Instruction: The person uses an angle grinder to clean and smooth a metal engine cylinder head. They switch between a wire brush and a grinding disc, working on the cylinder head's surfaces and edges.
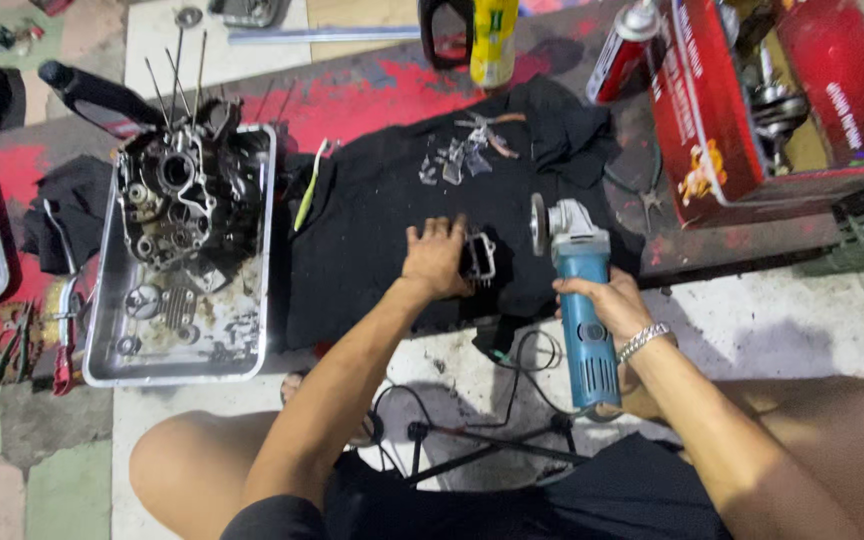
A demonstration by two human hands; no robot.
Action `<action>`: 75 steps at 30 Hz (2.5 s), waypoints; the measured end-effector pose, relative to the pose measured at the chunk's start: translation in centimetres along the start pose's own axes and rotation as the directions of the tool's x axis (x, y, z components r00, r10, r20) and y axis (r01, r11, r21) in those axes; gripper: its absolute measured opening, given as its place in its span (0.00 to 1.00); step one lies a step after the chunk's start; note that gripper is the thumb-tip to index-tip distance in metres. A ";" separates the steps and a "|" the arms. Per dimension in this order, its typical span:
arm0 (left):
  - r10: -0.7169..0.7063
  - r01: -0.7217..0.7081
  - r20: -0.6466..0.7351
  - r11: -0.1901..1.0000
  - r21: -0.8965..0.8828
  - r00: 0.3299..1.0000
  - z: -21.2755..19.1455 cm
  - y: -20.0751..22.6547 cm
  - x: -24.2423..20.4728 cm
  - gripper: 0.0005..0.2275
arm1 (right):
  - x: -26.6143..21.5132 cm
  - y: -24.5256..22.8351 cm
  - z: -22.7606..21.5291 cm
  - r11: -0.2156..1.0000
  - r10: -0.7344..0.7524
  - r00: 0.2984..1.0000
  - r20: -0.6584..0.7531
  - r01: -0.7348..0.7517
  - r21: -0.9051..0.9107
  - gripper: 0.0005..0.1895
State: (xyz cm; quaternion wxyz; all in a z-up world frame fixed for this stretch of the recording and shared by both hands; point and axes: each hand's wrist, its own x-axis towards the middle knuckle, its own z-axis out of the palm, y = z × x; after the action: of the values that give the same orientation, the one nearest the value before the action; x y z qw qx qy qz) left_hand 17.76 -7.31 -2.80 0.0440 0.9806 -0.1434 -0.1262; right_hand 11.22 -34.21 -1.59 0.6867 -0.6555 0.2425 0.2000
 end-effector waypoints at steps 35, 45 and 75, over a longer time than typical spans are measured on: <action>-0.196 0.308 0.325 -0.111 -0.945 0.925 5.3 10.3 -6.7 0.31 | -2.5 1.6 5.6 0.469 -0.377 0.921 0.096 0.279 -0.838 0.39; -0.225 0.247 0.268 -0.118 -0.962 0.937 4.4 9.9 -5.4 0.32 | -1.9 -0.3 6.8 0.425 -0.449 0.888 0.098 0.309 -0.851 0.38; -0.190 0.351 0.387 -0.194 -0.916 0.902 3.1 11.0 -10.5 0.31 | -5.9 0.8 6.1 0.431 -0.386 0.907 0.168 0.338 -0.837 0.36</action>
State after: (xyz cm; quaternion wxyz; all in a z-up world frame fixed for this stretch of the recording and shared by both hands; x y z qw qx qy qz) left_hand 4.21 -14.88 -2.01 0.7211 0.6114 0.2106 -0.2489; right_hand 6.45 -27.87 1.37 0.2972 -0.9465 -0.0164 0.1244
